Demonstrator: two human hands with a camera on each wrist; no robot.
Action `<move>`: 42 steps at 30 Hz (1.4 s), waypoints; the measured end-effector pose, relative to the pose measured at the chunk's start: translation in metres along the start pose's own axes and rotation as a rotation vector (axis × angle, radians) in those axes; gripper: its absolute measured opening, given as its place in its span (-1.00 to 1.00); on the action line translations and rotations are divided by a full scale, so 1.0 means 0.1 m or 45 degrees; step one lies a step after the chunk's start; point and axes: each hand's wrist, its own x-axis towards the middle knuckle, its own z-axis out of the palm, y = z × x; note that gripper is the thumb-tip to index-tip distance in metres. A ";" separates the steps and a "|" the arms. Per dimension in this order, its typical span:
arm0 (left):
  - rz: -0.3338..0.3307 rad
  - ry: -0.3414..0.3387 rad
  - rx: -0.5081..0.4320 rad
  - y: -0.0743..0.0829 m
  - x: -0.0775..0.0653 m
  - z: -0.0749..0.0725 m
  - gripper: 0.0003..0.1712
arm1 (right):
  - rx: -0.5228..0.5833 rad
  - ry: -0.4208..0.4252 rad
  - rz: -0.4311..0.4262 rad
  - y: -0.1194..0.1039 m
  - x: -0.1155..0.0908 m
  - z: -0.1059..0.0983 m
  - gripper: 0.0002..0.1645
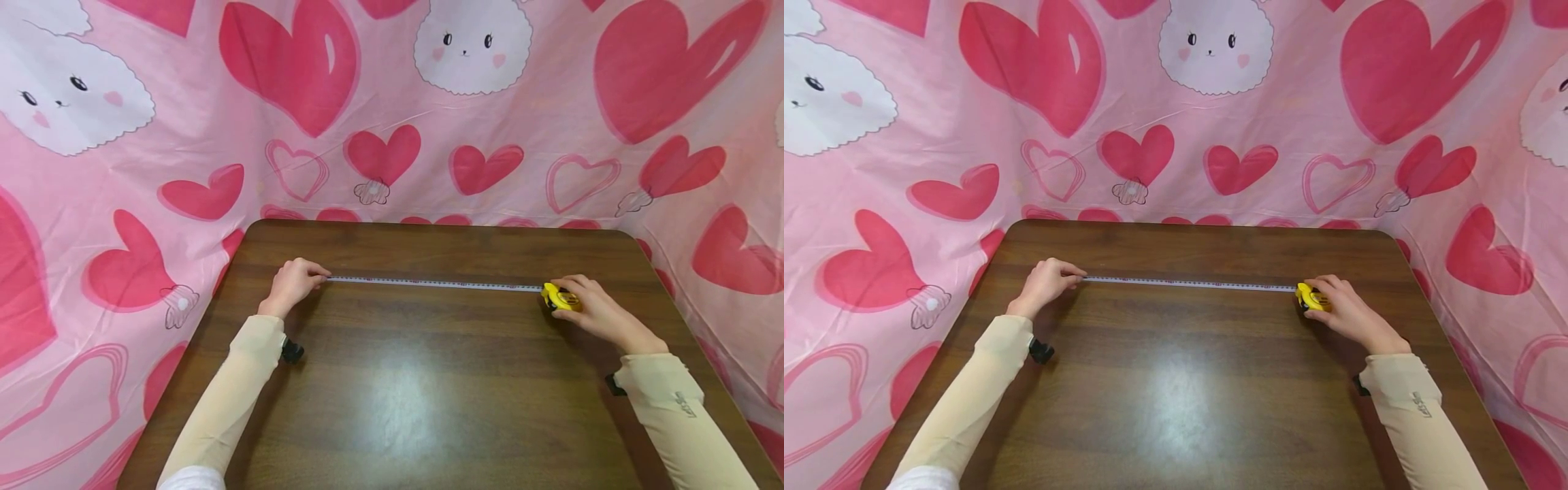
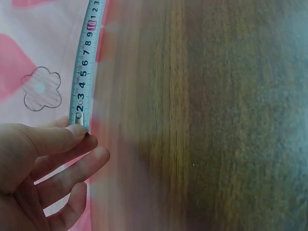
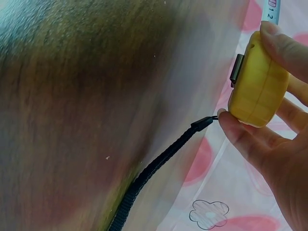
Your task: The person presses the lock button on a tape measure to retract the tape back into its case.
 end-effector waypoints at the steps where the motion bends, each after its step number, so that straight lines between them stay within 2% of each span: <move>1: 0.002 0.000 0.000 0.00 0.00 0.00 -0.79 | -0.001 0.000 -0.002 0.00 0.00 0.00 -0.24; 21: 0.029 -0.011 -0.001 0.06 0.01 0.06 -0.79 | 0.011 -0.001 0.001 -0.12 0.02 0.03 -0.24; 42: 0.068 -0.031 0.052 0.15 0.04 0.14 -0.79 | 0.011 -0.014 0.021 -0.23 0.03 0.06 -0.25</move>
